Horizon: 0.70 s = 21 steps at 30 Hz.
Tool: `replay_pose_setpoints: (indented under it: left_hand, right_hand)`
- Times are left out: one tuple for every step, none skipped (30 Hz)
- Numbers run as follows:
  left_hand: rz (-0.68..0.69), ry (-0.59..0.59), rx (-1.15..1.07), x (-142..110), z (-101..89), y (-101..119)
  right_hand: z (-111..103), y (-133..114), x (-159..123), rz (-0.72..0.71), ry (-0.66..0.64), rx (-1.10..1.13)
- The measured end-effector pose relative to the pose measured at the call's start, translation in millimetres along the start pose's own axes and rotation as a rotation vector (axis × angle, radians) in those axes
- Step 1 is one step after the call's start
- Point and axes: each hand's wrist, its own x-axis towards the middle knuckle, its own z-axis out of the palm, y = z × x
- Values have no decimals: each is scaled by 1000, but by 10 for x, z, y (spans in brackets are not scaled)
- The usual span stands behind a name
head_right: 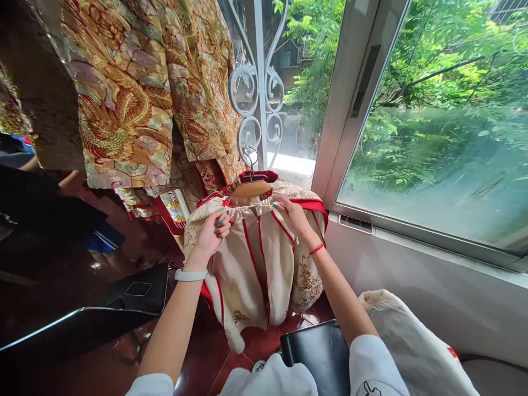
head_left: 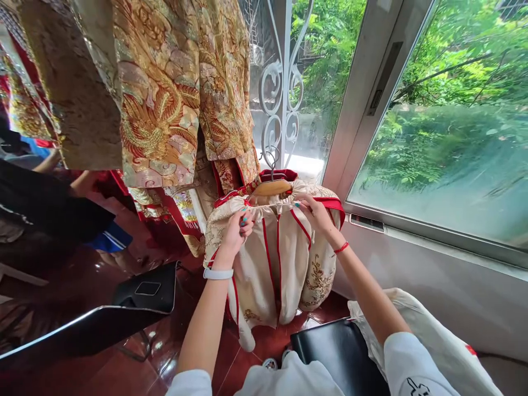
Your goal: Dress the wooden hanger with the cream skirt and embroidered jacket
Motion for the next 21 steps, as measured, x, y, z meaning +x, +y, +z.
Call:
replay_pose_setpoints:
  left_hand:
    - [-11, -24, -43, 6, 17, 24]
    - [-12, -35, -70, 13, 33, 37]
    - [-2, -37, -78, 19, 48, 38]
    - [16, -34, -66, 25, 62, 27]
    - [36, -32, -38, 30, 75, 7]
    - [55, -38, -2, 34, 87, -20]
    - [75, -48, 39, 36, 97, -48]
    - [97, -59, 82, 38, 106, -75]
    - [119, -68, 128, 40, 113, -99]
    - [145, -73, 179, 45, 119, -116]
    - [177, -68, 236, 54, 124, -127]
    - [217, -53, 304, 68, 128, -132]
    - [269, -30, 385, 89, 131, -130]
    - [326, -4, 474, 117, 133, -124]
    - [383, 19, 565, 150, 135, -114]
    - [433, 30, 651, 186, 137, -102]
    - [468, 26, 727, 223, 139, -88]
    - [491, 10, 789, 258, 142, -75]
    - [506, -13, 839, 289, 146, -64]
    - [518, -40, 880, 315, 150, -54]
    - [531, -65, 918, 336, 154, -46]
  right_hand:
    - [-33, -28, -2, -12, -40, -4]
    - [-58, -55, -6, -20, -78, -29]
    - [-70, -80, -13, -18, -100, -75]
    - [-62, -103, -20, -5, -95, -134]
    - [-32, -122, -23, 16, -59, -191]
    - [19, -139, -18, 40, 4, -231]
    - [90, -153, -3, 59, 86, -246]
    - [174, -165, 25, 70, 176, -235]
    - [266, -176, 64, 74, 266, -205]
    - [358, -185, 114, 78, 355, -160]
    - [443, -193, 172, 88, 435, -106]
    - [515, -200, 234, 101, 494, -42]
    - [568, -205, 297, 114, 518, 34]
    - [602, -209, 357, 121, 498, 117]
    - [615, -209, 410, 122, 437, 202]
    - [612, -207, 454, 114, 345, 282]
    - [595, -202, 490, 99, 234, 351]
    - [570, -195, 517, 86, 129, 401]
    - [543, -187, 536, 79, 46, 433]
    - [518, -179, 549, 74, -16, 450]
    - [499, -171, 558, 70, -58, 456]
